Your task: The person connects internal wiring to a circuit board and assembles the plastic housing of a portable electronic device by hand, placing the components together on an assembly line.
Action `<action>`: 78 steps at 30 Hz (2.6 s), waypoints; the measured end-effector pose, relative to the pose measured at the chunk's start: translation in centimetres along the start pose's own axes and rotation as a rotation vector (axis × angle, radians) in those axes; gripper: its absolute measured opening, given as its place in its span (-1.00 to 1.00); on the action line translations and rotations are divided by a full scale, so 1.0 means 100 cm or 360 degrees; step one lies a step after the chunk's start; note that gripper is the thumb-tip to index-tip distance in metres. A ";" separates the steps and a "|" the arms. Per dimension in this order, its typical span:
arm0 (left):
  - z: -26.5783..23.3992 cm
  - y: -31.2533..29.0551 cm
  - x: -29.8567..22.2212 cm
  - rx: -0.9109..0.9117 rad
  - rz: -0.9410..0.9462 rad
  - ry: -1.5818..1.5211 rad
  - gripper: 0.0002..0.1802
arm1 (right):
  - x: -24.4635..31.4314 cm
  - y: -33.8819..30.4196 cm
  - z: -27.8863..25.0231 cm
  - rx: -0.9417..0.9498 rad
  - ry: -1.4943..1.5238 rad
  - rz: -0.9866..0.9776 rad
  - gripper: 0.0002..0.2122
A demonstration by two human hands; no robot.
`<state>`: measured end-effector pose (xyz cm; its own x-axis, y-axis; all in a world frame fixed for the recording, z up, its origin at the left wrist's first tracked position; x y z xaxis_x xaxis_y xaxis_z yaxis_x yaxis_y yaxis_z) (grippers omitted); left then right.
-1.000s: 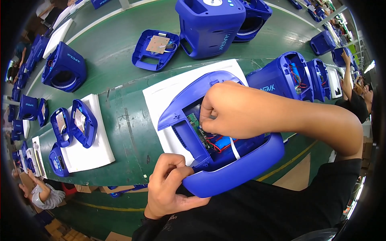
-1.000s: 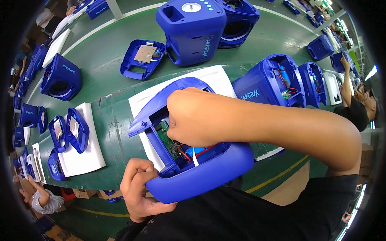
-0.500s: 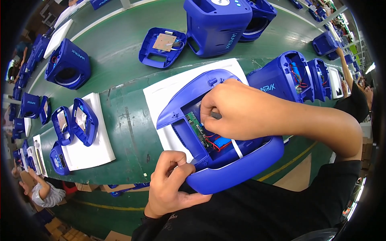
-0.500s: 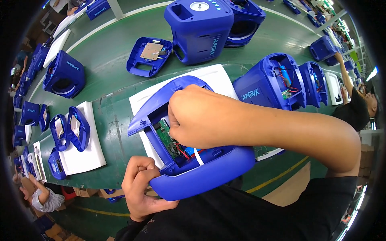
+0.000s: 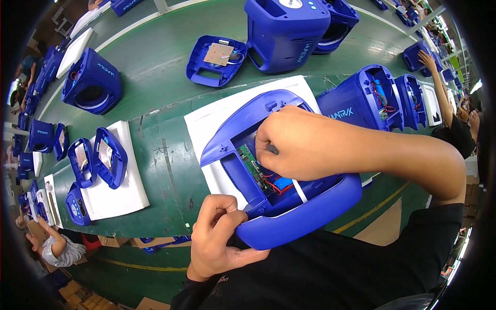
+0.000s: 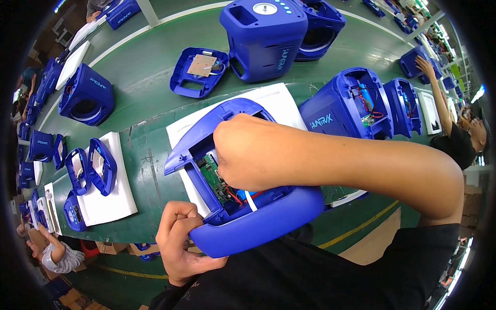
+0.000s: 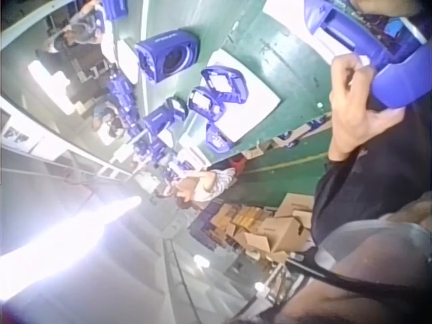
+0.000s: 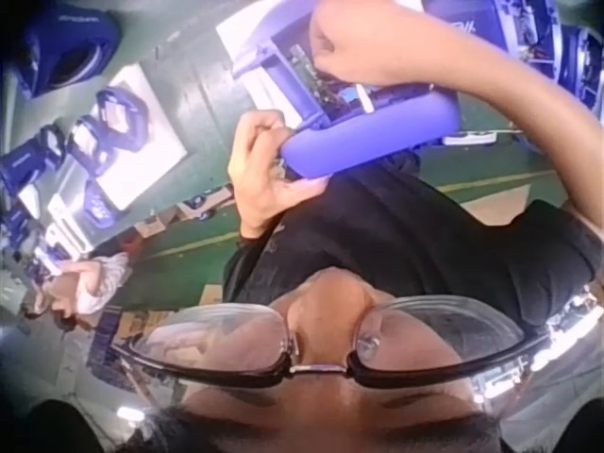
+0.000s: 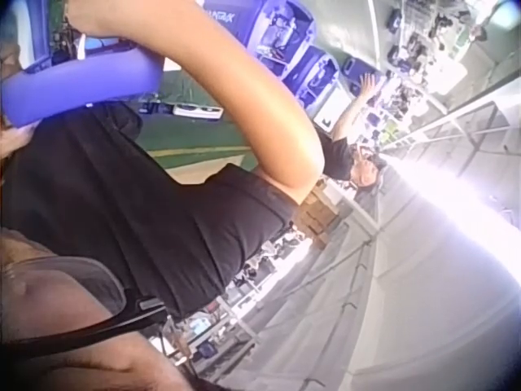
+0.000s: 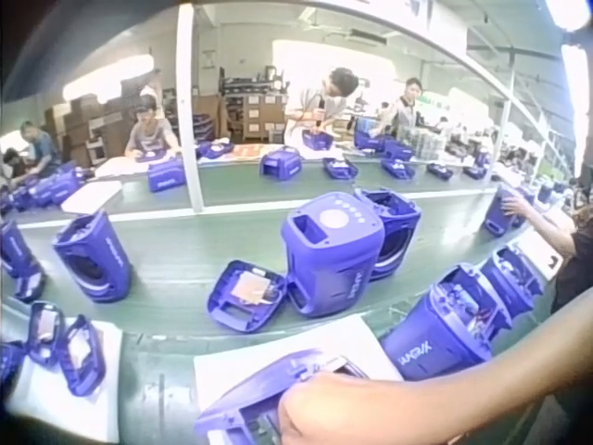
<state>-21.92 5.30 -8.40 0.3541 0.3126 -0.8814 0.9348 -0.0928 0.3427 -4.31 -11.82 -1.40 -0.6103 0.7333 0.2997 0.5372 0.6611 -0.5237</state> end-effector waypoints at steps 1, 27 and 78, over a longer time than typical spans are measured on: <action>0.000 0.000 0.000 0.0000 0.0005 0.0003 -0.45 | 0.001 0.000 0.000 -0.0006 0.0015 0.0000 -0.77; -0.012 -0.004 0.006 0.0002 0.0070 -0.0033 -0.46 | 0.013 0.005 0.004 -0.0106 -0.0067 -0.0074 -0.78; -0.015 -0.007 0.008 0.0002 0.0003 -0.0017 -0.47 | 0.020 0.010 0.002 -0.0039 0.0157 0.0030 -0.77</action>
<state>-22.29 7.03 -8.83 0.3562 0.3020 -0.8842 0.9342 -0.0946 0.3441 -5.13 -9.77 -1.47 -0.5400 0.7571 0.3677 0.5629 0.6497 -0.5109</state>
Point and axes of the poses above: each hand's wrist, its own y-axis towards the middle knuckle, its own z-axis out of the palm, x = y × z, the point moved 2 cm from there along y, towards the middle knuckle, and after that the axes turned 9 degrees about -y, right-handed, at the moved point
